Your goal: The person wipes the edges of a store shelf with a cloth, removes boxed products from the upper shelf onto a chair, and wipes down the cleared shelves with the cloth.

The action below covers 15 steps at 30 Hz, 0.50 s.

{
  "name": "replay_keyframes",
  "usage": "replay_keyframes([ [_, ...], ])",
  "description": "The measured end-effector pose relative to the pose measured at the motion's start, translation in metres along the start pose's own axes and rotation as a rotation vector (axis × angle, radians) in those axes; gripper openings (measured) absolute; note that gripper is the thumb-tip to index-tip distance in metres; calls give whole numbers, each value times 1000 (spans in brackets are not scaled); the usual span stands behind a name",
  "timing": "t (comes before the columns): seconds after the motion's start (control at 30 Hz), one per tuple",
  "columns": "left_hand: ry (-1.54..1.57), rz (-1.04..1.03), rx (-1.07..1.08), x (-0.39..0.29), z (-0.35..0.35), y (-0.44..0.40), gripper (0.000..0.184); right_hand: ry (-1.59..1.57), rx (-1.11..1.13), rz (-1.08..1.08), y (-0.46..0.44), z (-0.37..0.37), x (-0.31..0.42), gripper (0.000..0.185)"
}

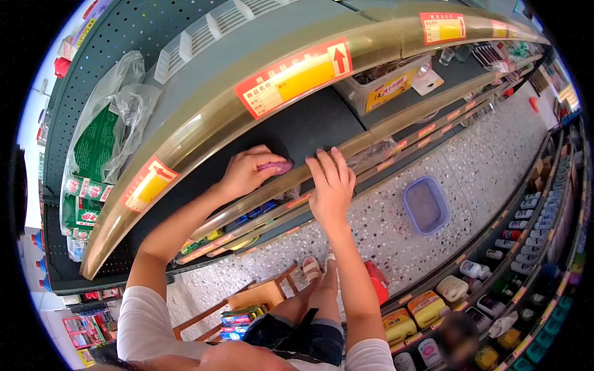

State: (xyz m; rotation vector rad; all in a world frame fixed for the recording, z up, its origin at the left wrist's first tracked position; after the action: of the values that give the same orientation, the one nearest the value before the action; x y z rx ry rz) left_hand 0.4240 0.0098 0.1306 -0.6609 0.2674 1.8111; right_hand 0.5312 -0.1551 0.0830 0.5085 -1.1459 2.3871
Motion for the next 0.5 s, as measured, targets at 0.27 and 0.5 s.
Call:
replay_keyframes([
  [0.27, -40, 98, -178, 7, 6, -21, 22, -22, -33, 19, -6, 6, 1, 48],
  [0.5, -241, -6, -374, 69, 14, -47, 25, -30, -24, 45, -4, 4, -6, 46],
])
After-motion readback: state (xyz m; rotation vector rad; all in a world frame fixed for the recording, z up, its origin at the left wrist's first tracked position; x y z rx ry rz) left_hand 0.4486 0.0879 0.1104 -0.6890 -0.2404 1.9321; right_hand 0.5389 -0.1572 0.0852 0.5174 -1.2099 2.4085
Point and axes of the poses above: each hand's wrist, its own y-axis away from the middle knuckle, its own z-axis out of the back of the hand, x = y × z, the point moved 4 cm from there along -y, towards the middle knuckle, and after that the axes turned 3 degrees about -x, right-handed, at the moved point
